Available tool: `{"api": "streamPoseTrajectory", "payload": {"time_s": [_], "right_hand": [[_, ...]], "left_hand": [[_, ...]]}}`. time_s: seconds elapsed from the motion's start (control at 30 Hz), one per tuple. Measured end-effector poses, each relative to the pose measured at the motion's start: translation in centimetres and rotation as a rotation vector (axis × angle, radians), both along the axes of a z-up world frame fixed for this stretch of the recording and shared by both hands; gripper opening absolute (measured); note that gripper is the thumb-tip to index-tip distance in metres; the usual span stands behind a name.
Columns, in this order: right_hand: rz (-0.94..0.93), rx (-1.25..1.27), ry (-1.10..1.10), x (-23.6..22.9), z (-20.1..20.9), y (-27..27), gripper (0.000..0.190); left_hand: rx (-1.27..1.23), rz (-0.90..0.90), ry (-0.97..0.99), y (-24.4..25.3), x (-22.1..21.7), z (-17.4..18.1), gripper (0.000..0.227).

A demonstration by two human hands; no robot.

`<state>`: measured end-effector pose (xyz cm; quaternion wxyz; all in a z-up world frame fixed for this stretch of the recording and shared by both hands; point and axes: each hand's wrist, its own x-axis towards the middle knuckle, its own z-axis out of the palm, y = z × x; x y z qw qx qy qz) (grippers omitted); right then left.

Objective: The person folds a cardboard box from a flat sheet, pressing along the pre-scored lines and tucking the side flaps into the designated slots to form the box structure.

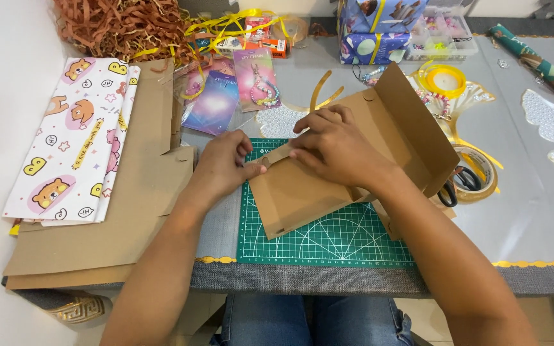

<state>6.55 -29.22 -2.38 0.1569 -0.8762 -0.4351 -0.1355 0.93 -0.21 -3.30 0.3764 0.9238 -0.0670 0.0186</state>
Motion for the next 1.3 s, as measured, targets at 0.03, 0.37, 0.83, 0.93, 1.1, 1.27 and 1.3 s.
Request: {"api": "streamPoseTrajectory", "payload": {"time_s": [0.03, 0.37, 0.83, 0.93, 1.1, 1.27, 1.3], "right_hand": [[0.001, -0.001, 0.000, -0.2, 0.5, 0.1, 0.023], [0.086, 0.439, 0.303, -1.0, 3.8, -0.1, 0.037], [0.021, 0.416, 0.036, -0.9, 4.4, -2.8, 0.017], [0.052, 0.471, 0.006, -1.5, 4.9, -2.7, 0.014], [0.244, 0.388, -0.016, -5.2, 7.6, -1.4, 0.011], [0.377, 0.121, 0.049, -11.0, 10.5, -1.6, 0.016], [0.456, 0.019, 0.119, -12.4, 11.1, -1.9, 0.016]], "left_hand": [[-0.001, 0.001, 0.000, 0.0, 0.0, -0.3, 0.038], [0.076, -0.131, 0.151, 0.3, 0.3, -0.6, 0.031], [-0.287, -0.171, 0.323, 2.5, -10.5, 7.7, 0.075], [-0.327, 0.088, 0.334, 3.4, -16.3, 6.7, 0.081], [-0.861, 0.334, 0.192, 3.3, -22.1, -1.3, 0.092], [-0.782, 0.317, 0.150, -0.9, -23.4, -1.8, 0.087], [-0.719, 0.277, 0.133, -1.5, -23.7, -1.8, 0.074]]}}
